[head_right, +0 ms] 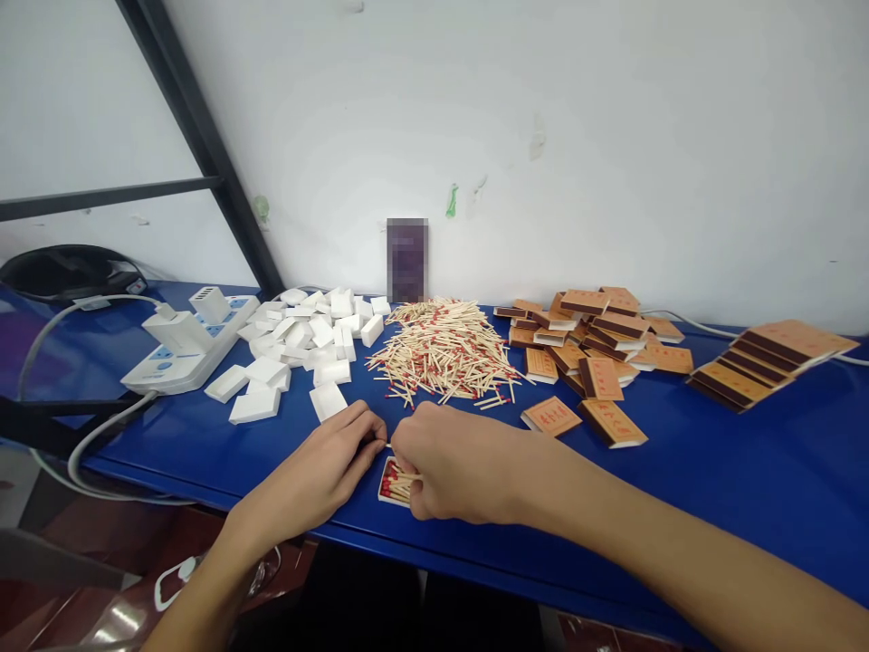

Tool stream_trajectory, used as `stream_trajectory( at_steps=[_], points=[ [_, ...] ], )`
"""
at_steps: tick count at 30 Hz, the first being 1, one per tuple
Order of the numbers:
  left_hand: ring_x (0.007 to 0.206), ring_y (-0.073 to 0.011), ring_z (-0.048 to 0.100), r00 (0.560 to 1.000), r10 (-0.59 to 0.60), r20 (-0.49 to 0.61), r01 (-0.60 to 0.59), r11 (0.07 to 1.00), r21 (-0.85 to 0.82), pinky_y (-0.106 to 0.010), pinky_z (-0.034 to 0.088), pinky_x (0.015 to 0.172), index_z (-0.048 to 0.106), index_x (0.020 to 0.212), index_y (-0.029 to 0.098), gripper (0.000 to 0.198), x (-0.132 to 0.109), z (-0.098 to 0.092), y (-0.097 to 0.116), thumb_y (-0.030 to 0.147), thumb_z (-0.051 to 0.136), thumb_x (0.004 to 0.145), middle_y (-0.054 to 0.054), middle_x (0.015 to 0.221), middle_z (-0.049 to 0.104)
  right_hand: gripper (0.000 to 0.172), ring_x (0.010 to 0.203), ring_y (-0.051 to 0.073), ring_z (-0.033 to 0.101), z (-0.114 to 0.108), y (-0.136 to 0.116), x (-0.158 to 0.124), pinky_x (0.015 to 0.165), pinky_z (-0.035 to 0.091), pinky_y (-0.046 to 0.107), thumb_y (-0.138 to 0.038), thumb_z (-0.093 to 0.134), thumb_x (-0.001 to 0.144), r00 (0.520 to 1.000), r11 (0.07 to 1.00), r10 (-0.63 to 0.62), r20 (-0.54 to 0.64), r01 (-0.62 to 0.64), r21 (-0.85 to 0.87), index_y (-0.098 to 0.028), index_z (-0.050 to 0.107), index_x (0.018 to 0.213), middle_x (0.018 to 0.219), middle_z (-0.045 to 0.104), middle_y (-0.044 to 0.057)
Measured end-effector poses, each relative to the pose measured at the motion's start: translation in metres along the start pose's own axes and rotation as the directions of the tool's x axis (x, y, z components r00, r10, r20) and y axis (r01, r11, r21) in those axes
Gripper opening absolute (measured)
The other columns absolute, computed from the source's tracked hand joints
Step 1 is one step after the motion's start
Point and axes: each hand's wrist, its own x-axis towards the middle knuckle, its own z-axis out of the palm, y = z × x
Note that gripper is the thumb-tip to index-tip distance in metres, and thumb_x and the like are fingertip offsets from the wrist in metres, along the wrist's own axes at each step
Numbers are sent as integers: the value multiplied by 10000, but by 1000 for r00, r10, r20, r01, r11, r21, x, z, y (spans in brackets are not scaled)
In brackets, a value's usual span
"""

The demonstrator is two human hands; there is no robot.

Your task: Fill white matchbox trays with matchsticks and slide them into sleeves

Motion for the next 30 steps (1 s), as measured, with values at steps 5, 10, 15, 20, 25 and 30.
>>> stream_trajectory(
  at_steps=[5, 10, 15, 20, 25, 30],
  points=[
    [841, -163, 549, 997, -19, -68, 15, 998, -63, -301, 441, 771, 497, 932, 191, 159, 1, -2, -4, 176, 368, 1023, -18, 914, 559, 168, 536, 115, 446, 2, 4, -1, 480, 244, 270, -98, 555, 704, 1000, 999, 11, -11, -10, 49, -200, 465, 605, 548, 502, -35],
    [755, -127, 552, 991, -23, -131, 12, 996, -89, -253, 420, 691, 541, 917, 199, 110, 2, -3, -10, 142, 462, 967, 15, 852, 588, 131, 699, 158, 560, -1, 4, -4, 519, 305, 255, -73, 579, 723, 997, 995, 51, -50, -47, 85, -203, 569, 721, 671, 610, -3],
    [623, -83, 502, 969, -1, -247, -44, 983, -177, -198, 387, 582, 557, 944, 213, 149, -1, -5, -3, 88, 523, 870, 62, 731, 552, 152, 742, 158, 572, 1, 10, -7, 535, 343, 234, -128, 608, 765, 992, 986, 82, -97, -67, 155, -214, 584, 887, 758, 644, -5],
    [577, -70, 464, 957, 56, -283, -119, 971, -209, -187, 375, 567, 533, 927, 213, 155, -5, -5, 11, 87, 536, 837, 78, 682, 514, 76, 742, 155, 557, -3, 27, -17, 627, 389, 259, -302, 583, 865, 983, 988, 77, -168, -54, 142, -227, 582, 849, 782, 635, -6],
    [623, -89, 499, 975, 63, -213, -102, 978, -180, -201, 374, 594, 521, 918, 218, 167, -6, 4, 19, 75, 506, 834, 63, 695, 529, 125, 745, 176, 565, 1, 42, -24, 617, 386, 279, -272, 563, 862, 985, 983, 141, -100, -128, 130, -236, 625, 964, 825, 640, 15],
    [649, -96, 497, 981, 78, -176, -116, 969, -218, -206, 370, 600, 498, 885, 214, 142, -4, 17, 25, 77, 505, 847, 50, 740, 550, 147, 794, 186, 564, 9, 44, -21, 669, 403, 295, -272, 553, 886, 987, 981, 88, -131, -64, 182, -214, 631, 996, 852, 637, 26]
  ],
)
